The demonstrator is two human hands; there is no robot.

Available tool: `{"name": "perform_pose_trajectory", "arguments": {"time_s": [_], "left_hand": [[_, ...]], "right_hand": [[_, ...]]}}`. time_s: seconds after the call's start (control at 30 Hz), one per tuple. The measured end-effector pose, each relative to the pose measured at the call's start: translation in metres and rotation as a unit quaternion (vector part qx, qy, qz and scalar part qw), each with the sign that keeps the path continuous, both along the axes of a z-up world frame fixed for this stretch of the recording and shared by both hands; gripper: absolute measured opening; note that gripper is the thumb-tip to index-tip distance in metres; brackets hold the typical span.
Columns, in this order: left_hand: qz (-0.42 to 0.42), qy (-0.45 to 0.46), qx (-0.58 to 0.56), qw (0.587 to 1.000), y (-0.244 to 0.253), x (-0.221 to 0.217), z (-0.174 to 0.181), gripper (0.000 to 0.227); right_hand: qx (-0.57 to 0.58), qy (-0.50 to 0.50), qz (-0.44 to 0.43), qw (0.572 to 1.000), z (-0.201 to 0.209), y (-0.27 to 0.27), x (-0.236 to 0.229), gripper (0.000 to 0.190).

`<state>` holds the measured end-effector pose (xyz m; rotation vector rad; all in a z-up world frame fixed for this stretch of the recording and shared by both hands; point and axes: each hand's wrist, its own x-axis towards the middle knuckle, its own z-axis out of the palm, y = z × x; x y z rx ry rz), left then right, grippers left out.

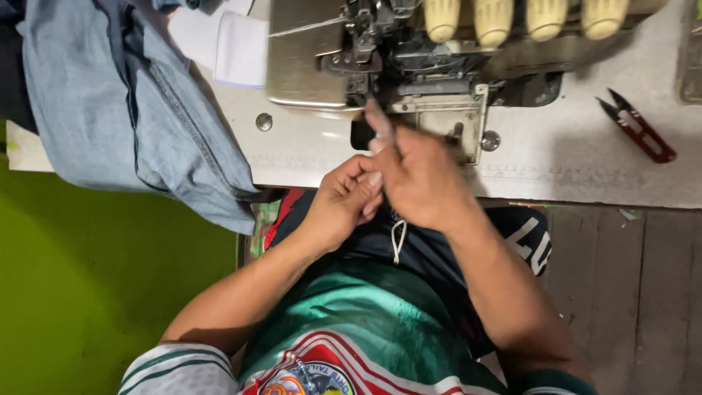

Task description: Threading an industrial overlock sewing machine using tweezers to pull thread through guides and needles.

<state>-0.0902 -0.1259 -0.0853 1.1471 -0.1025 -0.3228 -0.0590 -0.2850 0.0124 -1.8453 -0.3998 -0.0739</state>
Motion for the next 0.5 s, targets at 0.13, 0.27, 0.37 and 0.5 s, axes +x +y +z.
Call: {"name": "perform_pose_trajectory", "arguments": {"time_s": [0.13, 0.27, 0.37, 0.5], "left_hand": [[0.004, 0.029, 0.002, 1.000, -0.008, 0.014, 0.006, 0.015], [0.064, 0.010, 0.006, 0.998, -0.006, 0.026, 0.049, 0.023], [0.138, -0.010, 0.007, 0.990, 0.005, 0.035, 0.054, 0.025], [0.222, -0.041, 0.012, 0.974, 0.048, 0.055, 0.056, 0.023]], "right_hand": [[-0.008, 0.017, 0.020, 1.000, -0.003, -0.017, 0.003, 0.031], [0.034, -0.011, 0.044, 0.998, -0.015, -0.025, 0.002, 0.037], [0.038, 0.011, 0.055, 0.998, -0.001, -0.019, -0.010, 0.041], [0.028, 0.008, 0.059, 0.998, -0.007, -0.020, -0.028, 0.045]]}}
